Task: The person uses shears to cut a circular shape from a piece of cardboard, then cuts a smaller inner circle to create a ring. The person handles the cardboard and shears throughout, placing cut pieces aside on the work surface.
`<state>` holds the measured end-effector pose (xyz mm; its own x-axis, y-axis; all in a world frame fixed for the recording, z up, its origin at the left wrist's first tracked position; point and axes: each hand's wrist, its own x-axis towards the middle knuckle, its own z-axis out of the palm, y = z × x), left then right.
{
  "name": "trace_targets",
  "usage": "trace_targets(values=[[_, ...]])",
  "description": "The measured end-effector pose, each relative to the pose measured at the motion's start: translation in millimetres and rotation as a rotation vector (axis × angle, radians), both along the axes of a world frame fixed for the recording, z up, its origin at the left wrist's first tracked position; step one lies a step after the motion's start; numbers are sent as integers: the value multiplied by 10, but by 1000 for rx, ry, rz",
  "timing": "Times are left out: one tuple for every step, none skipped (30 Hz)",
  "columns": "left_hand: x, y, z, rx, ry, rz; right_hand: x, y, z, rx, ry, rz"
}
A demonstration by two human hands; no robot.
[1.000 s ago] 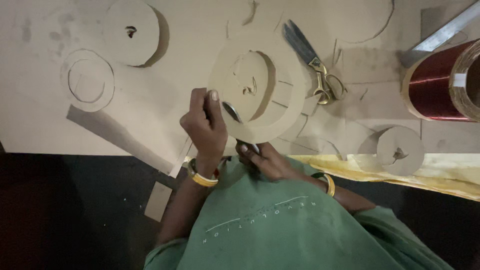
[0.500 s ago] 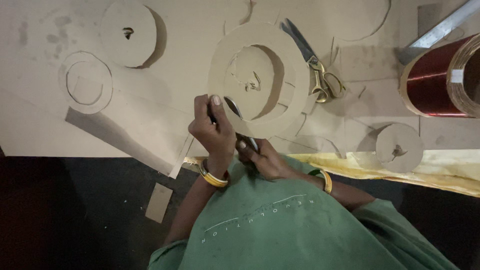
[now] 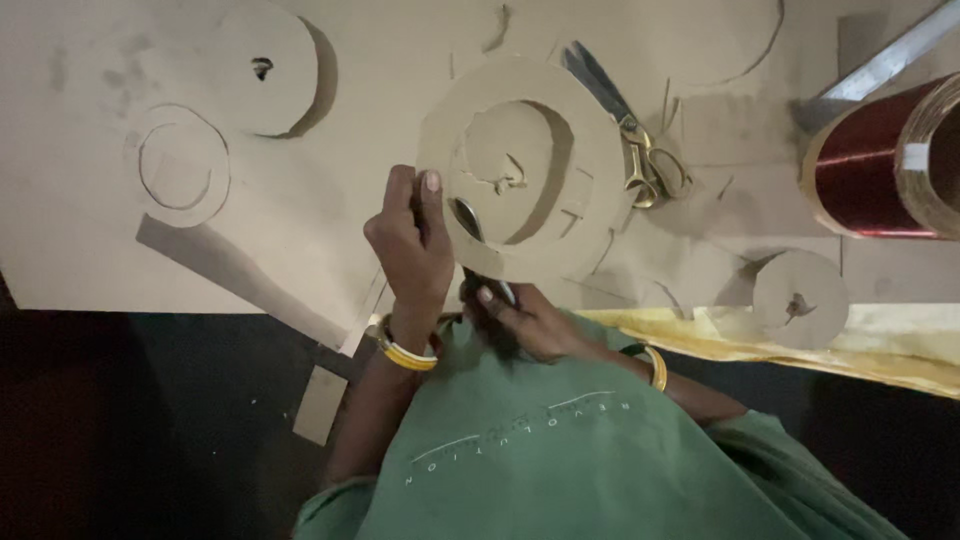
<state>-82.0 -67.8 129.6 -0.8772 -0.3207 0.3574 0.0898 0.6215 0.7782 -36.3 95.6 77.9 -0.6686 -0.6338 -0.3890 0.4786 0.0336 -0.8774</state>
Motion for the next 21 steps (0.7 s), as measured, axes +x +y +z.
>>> trace_targets(values=[[13, 24, -27, 5, 0, 12, 16, 2, -50, 21, -4, 9], [16, 41, -49, 17, 3, 25, 29, 10, -105, 17, -35, -7], [22, 49, -60, -3, -6, 22, 71, 14, -155, 17, -73, -15], [25, 51, -66, -27, -12, 20, 110, 4, -210, 13, -109, -20], [22, 48, -66, -53, -6, 16, 123, -11, -259, -55, -107, -45], [19, 49, -66, -30, 14, 38, 141, -18, -305, -125, -103, -69], [30, 63, -63, -10, 29, 58, 154, -29, -341, -198, -104, -96], [60, 102, -66, 15, 40, 76, 152, -22, -372, -125, -54, -79], [86, 141, -70, 30, 40, 92, 146, -17, -396, -49, -6, -62], [113, 180, -77, 45, 45, 112, 135, -16, -414, 26, 45, -40], [123, 208, -86, 58, 57, 133, 120, -19, -427, 16, 26, -31], [135, 234, -97, 57, 58, 154, 110, -23, -434, 7, 5, -19], [151, 249, -104, 53, 51, 175, 109, -29, -437, -5, -24, -7], [155, 265, -112, 51, 45, 195, 104, -33, -436, -4, -32, -22], [149, 271, -125, 64, 57, 195, 105, -43, -436, -5, -40, -39], [141, 275, -135, 76, 63, 193, 109, -47, -431, -4, -53, -59], [139, 284, -151, 90, 69, 189, 119, -54, -427, -20, -49, -66], [130, 292, -169, 93, 71, 200, 125, -56, -421, -35, -38, -76], [122, 308, -190, 95, 78, 212, 128, -57, -416, -52, -21, -84], [112, 316, -211, 96, 86, 225, 134, -58, -409, -112, -73, -103], [107, 326, -231, 104, 87, 222, 133, -55, -402, -171, -128, -120]])
